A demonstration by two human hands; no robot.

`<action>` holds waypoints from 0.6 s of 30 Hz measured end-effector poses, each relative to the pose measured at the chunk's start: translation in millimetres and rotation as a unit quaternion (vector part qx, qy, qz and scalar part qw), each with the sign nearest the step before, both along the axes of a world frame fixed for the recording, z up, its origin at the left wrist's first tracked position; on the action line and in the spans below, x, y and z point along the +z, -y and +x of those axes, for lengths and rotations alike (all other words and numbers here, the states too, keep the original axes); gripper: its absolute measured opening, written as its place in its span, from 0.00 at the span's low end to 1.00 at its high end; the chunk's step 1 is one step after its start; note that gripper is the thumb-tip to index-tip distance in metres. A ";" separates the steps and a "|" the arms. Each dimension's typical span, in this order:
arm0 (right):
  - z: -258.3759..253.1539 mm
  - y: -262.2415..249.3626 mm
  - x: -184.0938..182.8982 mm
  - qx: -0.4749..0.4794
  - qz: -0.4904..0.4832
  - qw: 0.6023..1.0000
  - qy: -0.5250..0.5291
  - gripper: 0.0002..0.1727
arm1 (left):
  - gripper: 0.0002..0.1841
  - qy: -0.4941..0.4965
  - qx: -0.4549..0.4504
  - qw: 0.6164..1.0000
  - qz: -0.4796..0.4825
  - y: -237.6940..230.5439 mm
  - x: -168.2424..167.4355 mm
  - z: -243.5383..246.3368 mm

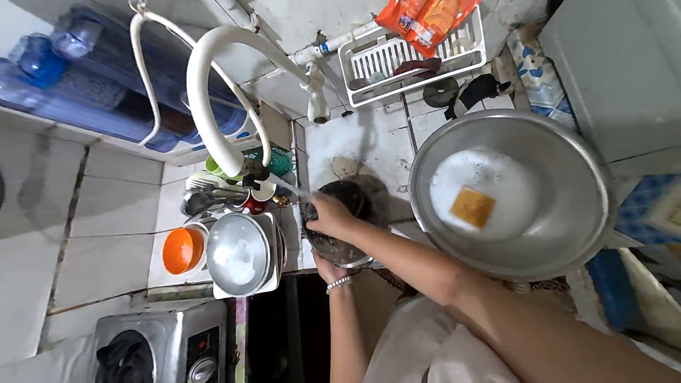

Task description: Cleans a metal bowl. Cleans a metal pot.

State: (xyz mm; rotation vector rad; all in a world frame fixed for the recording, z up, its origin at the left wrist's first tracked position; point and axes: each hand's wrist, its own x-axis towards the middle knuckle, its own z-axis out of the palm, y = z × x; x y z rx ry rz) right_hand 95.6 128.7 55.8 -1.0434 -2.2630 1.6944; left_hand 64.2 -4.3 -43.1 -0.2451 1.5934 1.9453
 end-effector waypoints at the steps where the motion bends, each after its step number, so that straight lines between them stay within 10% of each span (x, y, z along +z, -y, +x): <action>1: -4.4 -2.8 0.0 0.007 -0.002 1.000 0.001 0.31 | 0.28 -0.002 0.000 1.000 0.001 -1.5 -0.5 0.7; 7: 9.1 -45.2 -24.1 -0.108 -0.004 0.991 0.079 0.33 | 0.29 -0.010 0.009 1.000 -0.004 -3.1 -1.8 1.5; 13: 36.4 9.7 -1.0 0.011 0.054 0.998 0.029 0.33 | 0.32 0.022 -0.016 0.999 0.032 8.3 -13.3 2.5; 18: 42.3 -50.4 -35.2 -0.127 0.019 0.991 0.025 0.30 | 0.30 0.000 -0.015 1.000 0.018 9.0 -8.2 4.5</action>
